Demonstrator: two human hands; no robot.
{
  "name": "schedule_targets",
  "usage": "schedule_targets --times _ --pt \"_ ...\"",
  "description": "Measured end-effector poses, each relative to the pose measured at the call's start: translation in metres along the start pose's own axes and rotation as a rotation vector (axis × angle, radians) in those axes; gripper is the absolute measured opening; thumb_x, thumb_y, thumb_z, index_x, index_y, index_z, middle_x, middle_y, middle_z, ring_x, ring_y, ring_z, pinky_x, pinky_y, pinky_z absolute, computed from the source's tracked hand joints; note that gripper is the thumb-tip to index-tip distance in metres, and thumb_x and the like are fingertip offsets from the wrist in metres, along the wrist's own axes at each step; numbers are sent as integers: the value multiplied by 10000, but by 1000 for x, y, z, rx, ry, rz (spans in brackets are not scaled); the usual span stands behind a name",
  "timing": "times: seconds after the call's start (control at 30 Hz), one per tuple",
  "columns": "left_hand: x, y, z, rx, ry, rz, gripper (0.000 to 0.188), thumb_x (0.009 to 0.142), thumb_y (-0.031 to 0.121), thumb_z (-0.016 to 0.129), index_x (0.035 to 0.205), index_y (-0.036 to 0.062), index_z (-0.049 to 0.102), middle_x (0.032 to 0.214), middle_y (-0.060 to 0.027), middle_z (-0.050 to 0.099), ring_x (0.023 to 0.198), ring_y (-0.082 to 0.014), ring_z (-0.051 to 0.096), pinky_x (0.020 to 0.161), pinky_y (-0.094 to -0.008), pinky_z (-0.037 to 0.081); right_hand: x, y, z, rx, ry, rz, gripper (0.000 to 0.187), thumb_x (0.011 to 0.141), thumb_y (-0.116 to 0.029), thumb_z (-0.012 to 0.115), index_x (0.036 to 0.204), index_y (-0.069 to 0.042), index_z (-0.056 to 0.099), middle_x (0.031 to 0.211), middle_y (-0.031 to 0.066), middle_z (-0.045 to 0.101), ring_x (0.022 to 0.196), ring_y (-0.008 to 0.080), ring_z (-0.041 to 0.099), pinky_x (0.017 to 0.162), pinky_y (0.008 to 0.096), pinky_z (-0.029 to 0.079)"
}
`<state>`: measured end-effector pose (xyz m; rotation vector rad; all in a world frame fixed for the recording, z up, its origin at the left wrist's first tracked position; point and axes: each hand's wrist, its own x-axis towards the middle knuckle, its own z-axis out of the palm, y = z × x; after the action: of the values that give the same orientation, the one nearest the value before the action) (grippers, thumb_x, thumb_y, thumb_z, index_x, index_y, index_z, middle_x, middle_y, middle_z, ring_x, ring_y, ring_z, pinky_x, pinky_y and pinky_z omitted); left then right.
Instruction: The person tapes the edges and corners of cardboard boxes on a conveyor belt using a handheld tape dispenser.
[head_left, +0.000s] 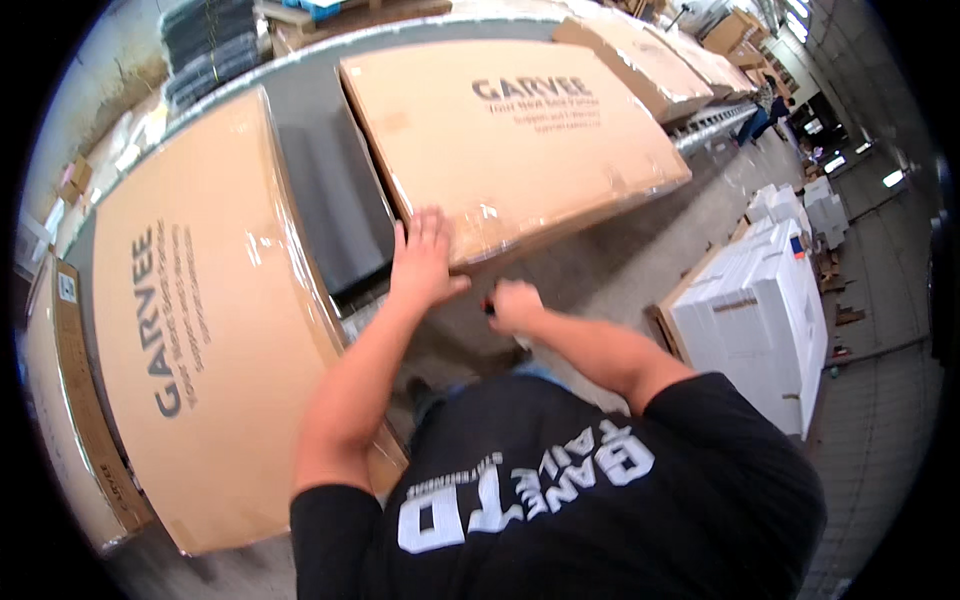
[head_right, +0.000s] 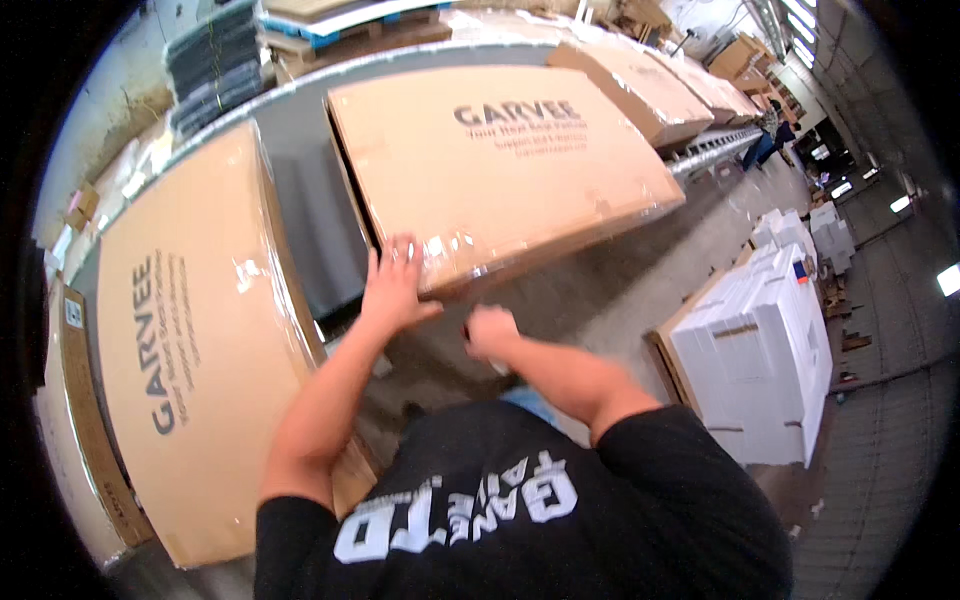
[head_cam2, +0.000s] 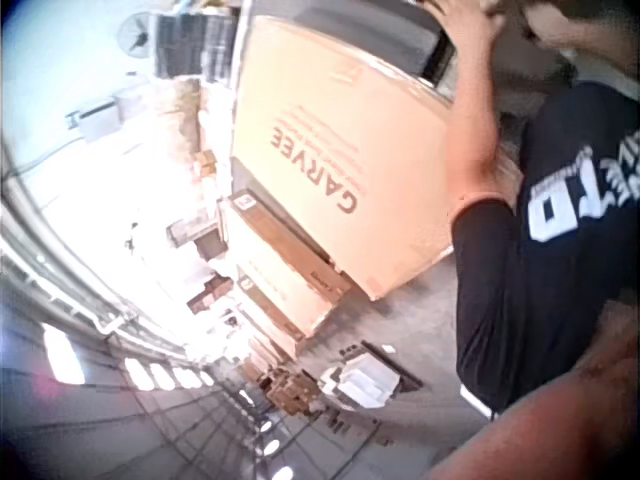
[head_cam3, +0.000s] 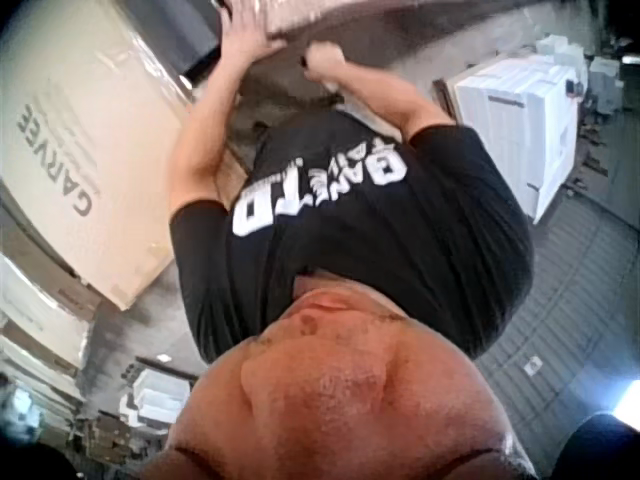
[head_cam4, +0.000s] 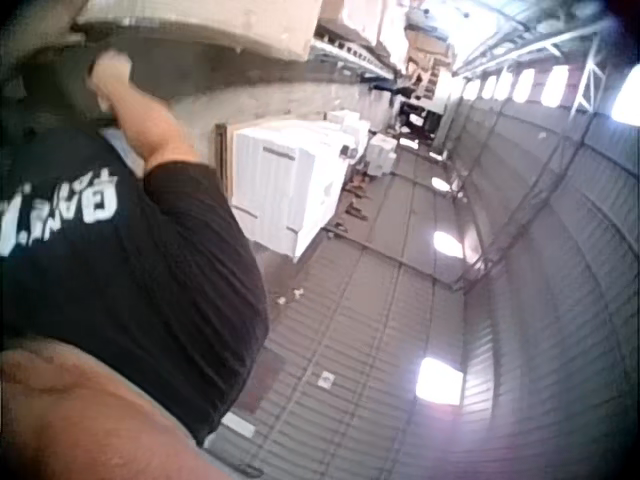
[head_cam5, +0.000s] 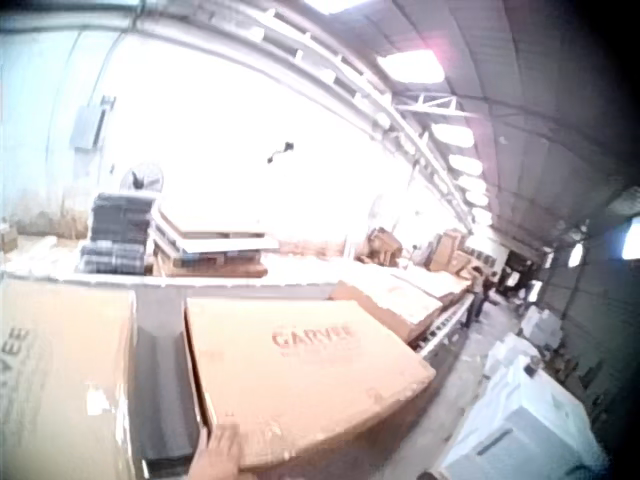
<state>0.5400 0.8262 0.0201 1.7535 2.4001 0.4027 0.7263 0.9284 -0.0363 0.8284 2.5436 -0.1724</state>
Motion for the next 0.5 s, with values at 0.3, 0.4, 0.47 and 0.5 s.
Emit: schedule_targets --times 0.3,0.4,0.47,0.5 --pt "-86 7 -42 -923 -57 -314 273 997 251 606 930 -13 624 725 -45 602 690 -109 559 651 -290 473 -117 63 -46 594 449 -364 466 724 -165 704 1189 -138 704 1246 128 608 1116 325 624 955 418 515" --pt "-88 22 -19 -916 -22 -307 363 1030 319 550 831 16 569 680 5 512 644 -97 481 606 -287 418 -129 73 -60 592 517 -461 512 697 -130 721 1208 -161 699 1262 135 606 1134 341 613 957 446 512" --pt "-81 32 7 -1040 -59 -326 388 1045 345 514 816 36 563 676 12 493 644 -90 469 609 -277 410 -135 81 -70 600 535 -541 524 688 -127 730 1210 -161 698 1273 136 604 1138 344 609 960 450 510" --pt "-74 42 11 -1109 -71 -330 402 1053 358 496 808 46 560 674 15 484 644 -86 464 610 -272 407 -138 89 -76 596 544 -582 530 683 -126 734 1211 -161 697 1278 137 603 1141 346 606 961 452 509"
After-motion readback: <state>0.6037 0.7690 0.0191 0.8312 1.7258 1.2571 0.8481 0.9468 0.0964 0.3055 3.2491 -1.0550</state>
